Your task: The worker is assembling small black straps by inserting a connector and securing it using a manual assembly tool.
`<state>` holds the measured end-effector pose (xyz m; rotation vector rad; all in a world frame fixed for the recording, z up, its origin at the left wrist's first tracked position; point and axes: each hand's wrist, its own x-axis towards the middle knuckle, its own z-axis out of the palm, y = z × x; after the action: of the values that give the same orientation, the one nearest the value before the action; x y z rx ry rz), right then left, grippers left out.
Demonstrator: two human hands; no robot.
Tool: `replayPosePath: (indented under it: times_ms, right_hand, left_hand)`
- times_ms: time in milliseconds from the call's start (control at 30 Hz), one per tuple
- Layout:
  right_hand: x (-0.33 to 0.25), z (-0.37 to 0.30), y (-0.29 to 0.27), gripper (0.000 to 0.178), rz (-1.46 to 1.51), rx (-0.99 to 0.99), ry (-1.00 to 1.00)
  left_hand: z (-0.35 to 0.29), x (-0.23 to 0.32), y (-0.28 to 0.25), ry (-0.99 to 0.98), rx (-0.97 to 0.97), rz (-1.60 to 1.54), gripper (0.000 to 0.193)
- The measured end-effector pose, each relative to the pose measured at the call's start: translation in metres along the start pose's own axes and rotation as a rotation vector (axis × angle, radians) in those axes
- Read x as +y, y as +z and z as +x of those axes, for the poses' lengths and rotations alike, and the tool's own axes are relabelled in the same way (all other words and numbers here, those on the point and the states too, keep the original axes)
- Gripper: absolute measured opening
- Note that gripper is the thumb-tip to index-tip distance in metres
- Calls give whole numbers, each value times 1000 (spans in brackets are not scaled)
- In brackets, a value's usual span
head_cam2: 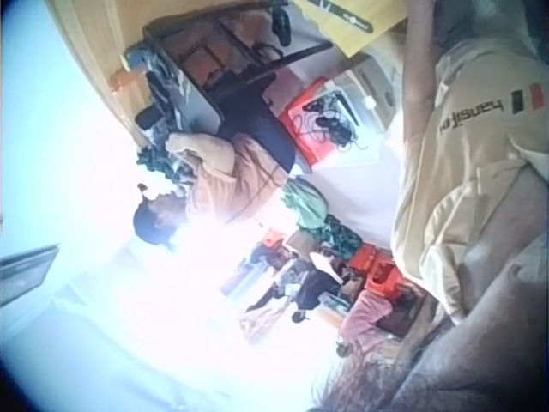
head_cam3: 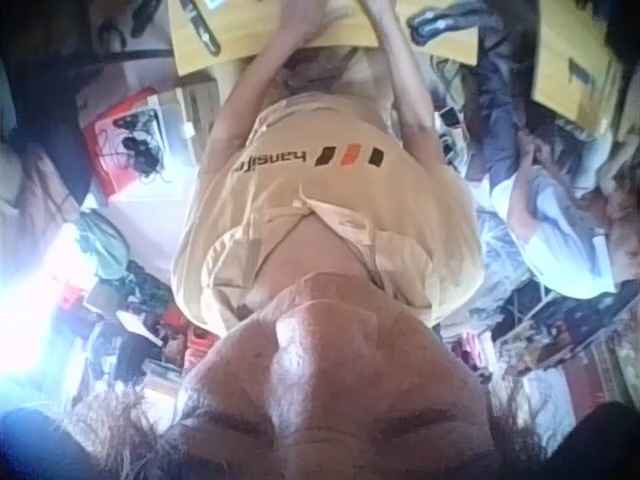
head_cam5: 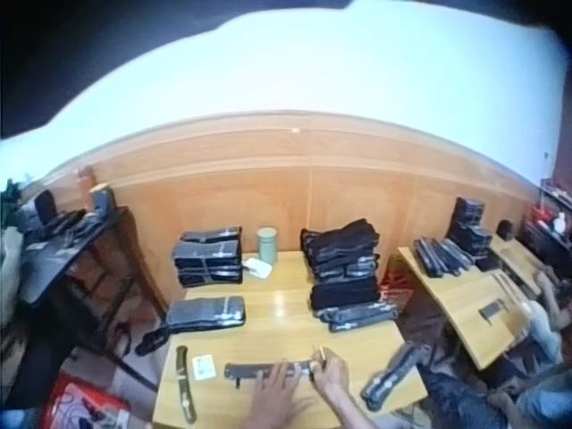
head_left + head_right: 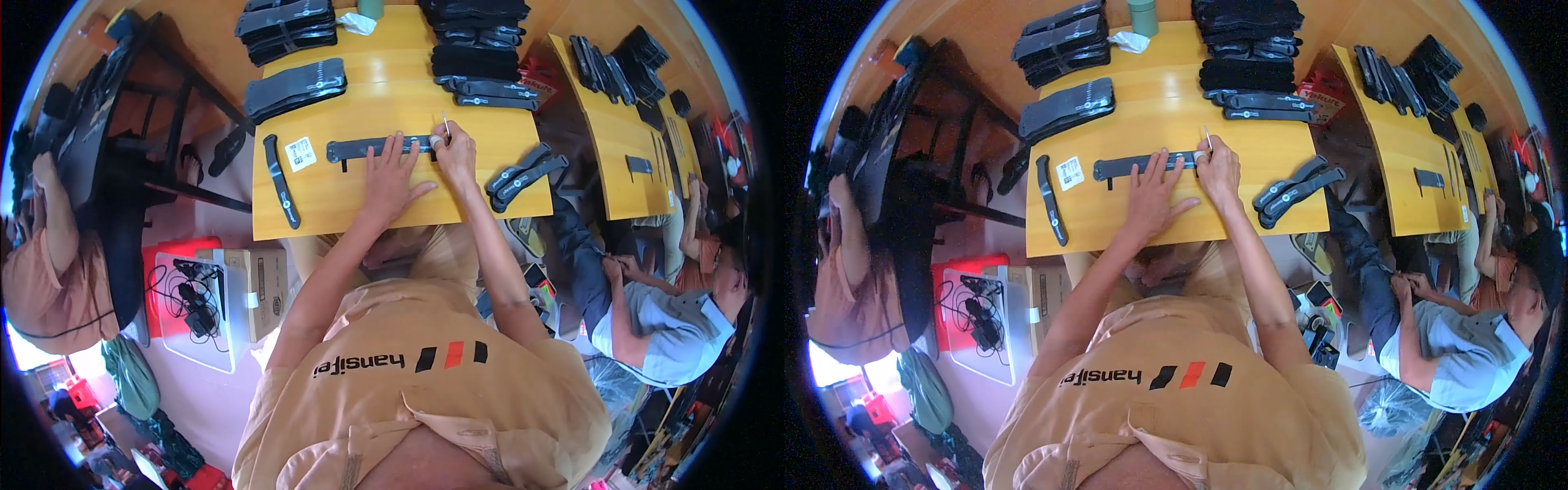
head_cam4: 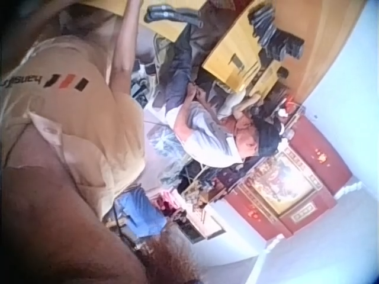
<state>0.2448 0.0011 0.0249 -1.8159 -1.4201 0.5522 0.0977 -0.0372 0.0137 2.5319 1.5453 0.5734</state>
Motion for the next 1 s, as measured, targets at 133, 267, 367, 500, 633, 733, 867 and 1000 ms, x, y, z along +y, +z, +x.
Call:
replayPosePath:
  times_ms: [133, 267, 367, 500, 633, 733, 867, 1000]
  right_hand:
    - [-2, 1, 9, 9, -189, 75, -246]
    - [2, -1, 19, 8, -568, 40, -355]
    - [-1, -3, 20, 6, -630, 34, -379]
    - [-2, -3, 21, 5, -648, 54, -399]
    - [-4, -3, 20, 4, -681, 44, -390]
    - [-2, -4, 21, 4, -675, 53, -397]
    - [-7, -5, 18, 7, -655, 27, -385]
    - [-3, -3, 16, 8, -591, 8, -342]
  left_hand:
    - [0, -6, 4, 13, -4, 0, 75]
    - [-1, -17, 2, 24, -18, -54, 73]
    - [-6, -27, -3, 27, -15, -24, 73]
    - [-13, -39, -15, -11, -19, 50, 74]
    - [-20, -54, -23, -35, -20, 70, 74]
    - [-27, -66, -30, -81, -8, 131, 75]
    - [-36, -77, -41, -165, 4, 152, 73]
    - [-49, -88, -69, -277, 196, 233, 69]
